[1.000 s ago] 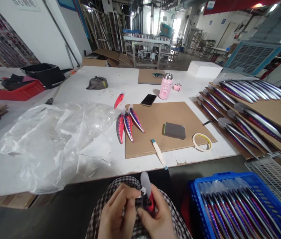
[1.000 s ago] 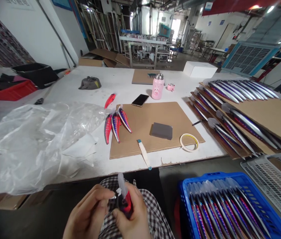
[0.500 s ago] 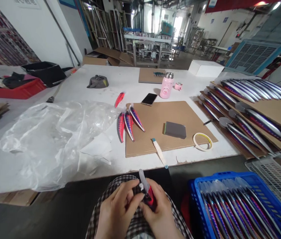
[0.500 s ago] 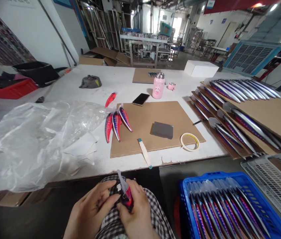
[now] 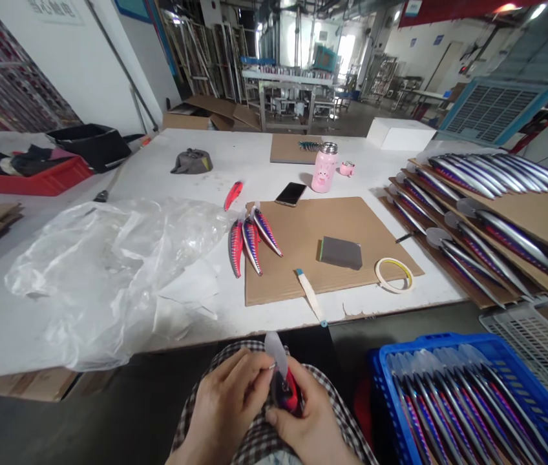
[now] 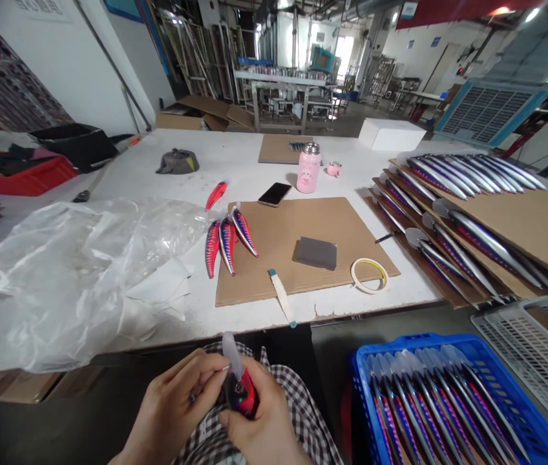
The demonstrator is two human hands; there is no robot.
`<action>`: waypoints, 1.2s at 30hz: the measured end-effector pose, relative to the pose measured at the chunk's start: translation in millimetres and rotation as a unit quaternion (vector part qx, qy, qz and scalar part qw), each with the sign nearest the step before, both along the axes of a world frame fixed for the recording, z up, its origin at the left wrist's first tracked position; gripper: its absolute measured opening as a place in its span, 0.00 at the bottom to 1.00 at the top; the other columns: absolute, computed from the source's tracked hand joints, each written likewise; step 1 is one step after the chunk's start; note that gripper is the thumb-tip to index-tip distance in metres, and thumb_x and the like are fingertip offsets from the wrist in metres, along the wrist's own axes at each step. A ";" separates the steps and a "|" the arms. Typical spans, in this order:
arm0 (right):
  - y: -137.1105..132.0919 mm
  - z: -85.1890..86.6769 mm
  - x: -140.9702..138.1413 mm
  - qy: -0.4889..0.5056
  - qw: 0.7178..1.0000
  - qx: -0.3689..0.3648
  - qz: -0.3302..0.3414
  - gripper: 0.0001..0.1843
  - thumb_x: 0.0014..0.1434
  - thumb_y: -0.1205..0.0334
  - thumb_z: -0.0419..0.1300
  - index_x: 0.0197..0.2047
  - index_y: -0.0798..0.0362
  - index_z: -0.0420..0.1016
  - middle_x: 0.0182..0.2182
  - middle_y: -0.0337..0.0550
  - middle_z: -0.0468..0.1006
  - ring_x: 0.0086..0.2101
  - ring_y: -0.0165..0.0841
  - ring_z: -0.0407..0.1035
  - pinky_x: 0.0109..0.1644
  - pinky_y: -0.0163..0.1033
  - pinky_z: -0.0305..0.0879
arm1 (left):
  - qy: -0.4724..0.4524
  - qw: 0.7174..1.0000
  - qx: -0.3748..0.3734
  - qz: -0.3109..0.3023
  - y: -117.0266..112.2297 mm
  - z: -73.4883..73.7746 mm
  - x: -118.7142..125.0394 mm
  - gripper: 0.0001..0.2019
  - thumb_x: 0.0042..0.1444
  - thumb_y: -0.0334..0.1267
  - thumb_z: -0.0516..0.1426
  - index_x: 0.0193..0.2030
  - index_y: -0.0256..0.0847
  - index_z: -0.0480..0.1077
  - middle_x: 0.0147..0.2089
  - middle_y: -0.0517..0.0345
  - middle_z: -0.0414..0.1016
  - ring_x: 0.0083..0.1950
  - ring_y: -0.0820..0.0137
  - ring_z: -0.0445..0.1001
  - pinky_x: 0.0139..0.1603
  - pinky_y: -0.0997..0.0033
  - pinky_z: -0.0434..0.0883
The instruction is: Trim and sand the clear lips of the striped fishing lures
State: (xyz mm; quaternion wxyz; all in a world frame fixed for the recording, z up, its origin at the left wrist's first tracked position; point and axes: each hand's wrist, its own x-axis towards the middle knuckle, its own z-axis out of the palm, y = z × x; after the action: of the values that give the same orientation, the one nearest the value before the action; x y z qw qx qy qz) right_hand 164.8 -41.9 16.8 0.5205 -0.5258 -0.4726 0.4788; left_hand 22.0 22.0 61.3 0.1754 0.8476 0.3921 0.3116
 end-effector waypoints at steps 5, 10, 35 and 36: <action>-0.2 1.9 1.8 0.001 1.000 -0.008 0.007 0.33 0.43 0.73 0.64 0.54 0.45 0.71 0.48 0.40 0.77 0.48 0.40 0.71 0.55 0.42 0.64 | 0.010 0.999 0.033 -0.005 0.7 1.9 0.9 0.05 0.59 0.29 0.53 0.34 0.43 0.68 0.23 0.66 0.64 0.23 0.76 0.68 0.23 0.80 0.63; 2.9 11.6 2.1 0.073 0.997 -0.022 0.020 0.29 0.45 0.70 0.65 0.52 0.47 0.72 0.44 0.39 0.77 0.48 0.40 0.70 0.54 0.39 0.64 | 0.010 0.997 0.075 -0.012 2.5 5.3 6.0 0.06 0.60 0.29 0.53 0.33 0.42 0.68 0.23 0.64 0.66 0.23 0.74 0.68 0.24 0.77 0.64; -3.4 10.2 -11.8 0.294 0.954 -0.060 0.014 0.38 0.29 0.38 0.72 0.43 0.50 0.76 0.32 0.42 0.78 0.30 0.37 0.71 0.35 0.40 0.69 | -0.128 0.991 0.008 0.023 -14.7 36.0 18.0 0.08 0.57 0.28 0.54 0.41 0.43 0.67 0.30 0.64 0.71 0.28 0.78 0.72 0.29 0.84 0.69; -3.5 10.9 -12.0 0.301 0.951 -0.062 0.016 0.39 0.29 0.38 0.72 0.44 0.50 0.76 0.32 0.42 0.78 0.31 0.38 0.72 0.36 0.40 0.69 | -0.124 0.992 0.009 0.017 -14.8 34.8 18.1 0.08 0.57 0.28 0.54 0.41 0.43 0.67 0.31 0.64 0.71 0.28 0.78 0.72 0.30 0.84 0.70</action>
State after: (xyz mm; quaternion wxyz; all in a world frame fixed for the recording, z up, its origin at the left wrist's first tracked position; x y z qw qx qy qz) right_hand 152.9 -45.4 27.8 0.5971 -0.3804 -0.2716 0.6519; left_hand 40.2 7.1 96.1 0.2096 0.7975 0.3787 0.4203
